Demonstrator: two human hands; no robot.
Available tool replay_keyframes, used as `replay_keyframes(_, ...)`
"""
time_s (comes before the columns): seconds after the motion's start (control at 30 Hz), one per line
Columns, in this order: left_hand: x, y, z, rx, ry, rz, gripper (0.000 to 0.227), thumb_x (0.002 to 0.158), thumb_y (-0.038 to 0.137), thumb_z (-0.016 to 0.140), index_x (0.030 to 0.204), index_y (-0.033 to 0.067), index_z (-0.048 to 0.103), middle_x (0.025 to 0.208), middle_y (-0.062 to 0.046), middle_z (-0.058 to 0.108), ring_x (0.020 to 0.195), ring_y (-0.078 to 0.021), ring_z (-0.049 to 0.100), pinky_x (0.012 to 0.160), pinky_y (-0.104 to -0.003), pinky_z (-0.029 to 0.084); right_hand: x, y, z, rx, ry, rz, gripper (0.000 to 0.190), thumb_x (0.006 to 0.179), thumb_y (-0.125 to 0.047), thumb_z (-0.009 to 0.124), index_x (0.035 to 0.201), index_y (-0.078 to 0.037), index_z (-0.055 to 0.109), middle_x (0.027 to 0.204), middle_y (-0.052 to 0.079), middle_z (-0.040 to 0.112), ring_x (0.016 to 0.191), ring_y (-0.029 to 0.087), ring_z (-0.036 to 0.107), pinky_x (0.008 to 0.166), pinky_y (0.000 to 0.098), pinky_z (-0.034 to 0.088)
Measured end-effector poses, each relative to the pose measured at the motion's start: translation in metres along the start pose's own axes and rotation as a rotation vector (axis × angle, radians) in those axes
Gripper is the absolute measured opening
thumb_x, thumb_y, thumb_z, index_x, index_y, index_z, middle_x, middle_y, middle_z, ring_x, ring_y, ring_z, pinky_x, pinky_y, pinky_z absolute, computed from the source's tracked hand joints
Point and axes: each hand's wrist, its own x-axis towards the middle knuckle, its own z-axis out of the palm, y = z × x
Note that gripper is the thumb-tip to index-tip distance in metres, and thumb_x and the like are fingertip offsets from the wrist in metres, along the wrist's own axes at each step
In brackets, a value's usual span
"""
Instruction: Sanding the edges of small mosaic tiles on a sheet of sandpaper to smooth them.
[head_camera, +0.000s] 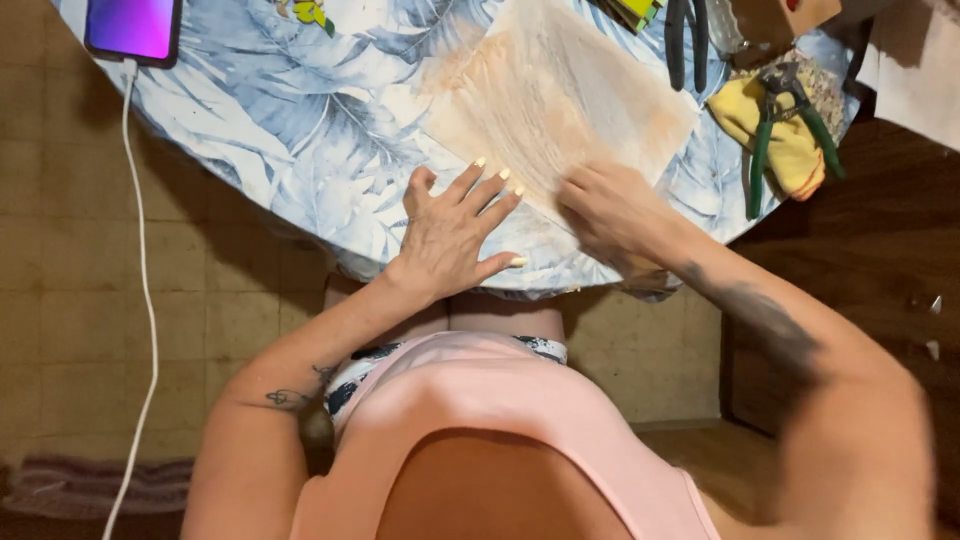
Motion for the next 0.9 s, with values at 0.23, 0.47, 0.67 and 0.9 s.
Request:
replay_keyframes(0.23, -0.001, 0.0, 0.003, 0.005, 0.023, 0.018, 0.057, 0.074, 0.059, 0.047, 0.114, 0.0181, 0.049, 0.112, -0.005, 0.048, 0.111, -0.0244, 0.039, 0.078, -0.048, 0.018, 0.013, 0.001, 0.016, 0.005, 0.022, 0.054, 0.006, 0.075, -0.018, 0.046, 0.073, -0.012, 0.044, 0.067, 0.005, 0.043, 0.062, 0.025, 0.051, 0.049, 0.0329, 0.042)
replay_keyframes(0.47, 0.0, 0.002, 0.002, 0.01, -0.029, -0.024, 0.057, 0.073, 0.056, 0.049, 0.116, 0.0203, 0.046, 0.116, -0.003, 0.044, 0.113, -0.023, 0.036, 0.077, -0.048, 0.019, 0.114, 0.064, 0.081, -0.083, 0.136, 0.138, 0.013, 0.082, -0.023, 0.046, 0.073, -0.014, 0.045, 0.072, 0.003, 0.04, 0.062, 0.022, 0.048, 0.05, 0.0324, 0.04)
replay_keyframes(0.67, 0.0, 0.002, -0.001, 0.009, -0.024, -0.022, 0.056, 0.072, 0.054, 0.052, 0.115, 0.0197, 0.048, 0.114, -0.004, 0.045, 0.112, -0.0232, 0.037, 0.077, -0.048, 0.019, 0.013, 0.008, 0.001, -0.03, -0.032, -0.066, 0.007, 0.077, -0.019, 0.048, 0.074, -0.013, 0.044, 0.071, 0.006, 0.044, 0.068, 0.026, 0.048, 0.056, 0.0366, 0.04)
replay_keyframes(0.9, 0.013, 0.003, 0.008, -0.068, 0.126, -0.04, 0.042, 0.073, 0.039, 0.057, 0.107, 0.0138, 0.052, 0.09, -0.004, 0.054, 0.095, -0.0233, 0.051, 0.076, -0.051, 0.018, -0.052, 0.054, -0.019, -0.101, -0.081, 0.141, 0.012, 0.079, -0.022, 0.047, 0.076, -0.011, 0.045, 0.073, 0.005, 0.042, 0.069, 0.024, 0.049, 0.058, 0.0323, 0.041)
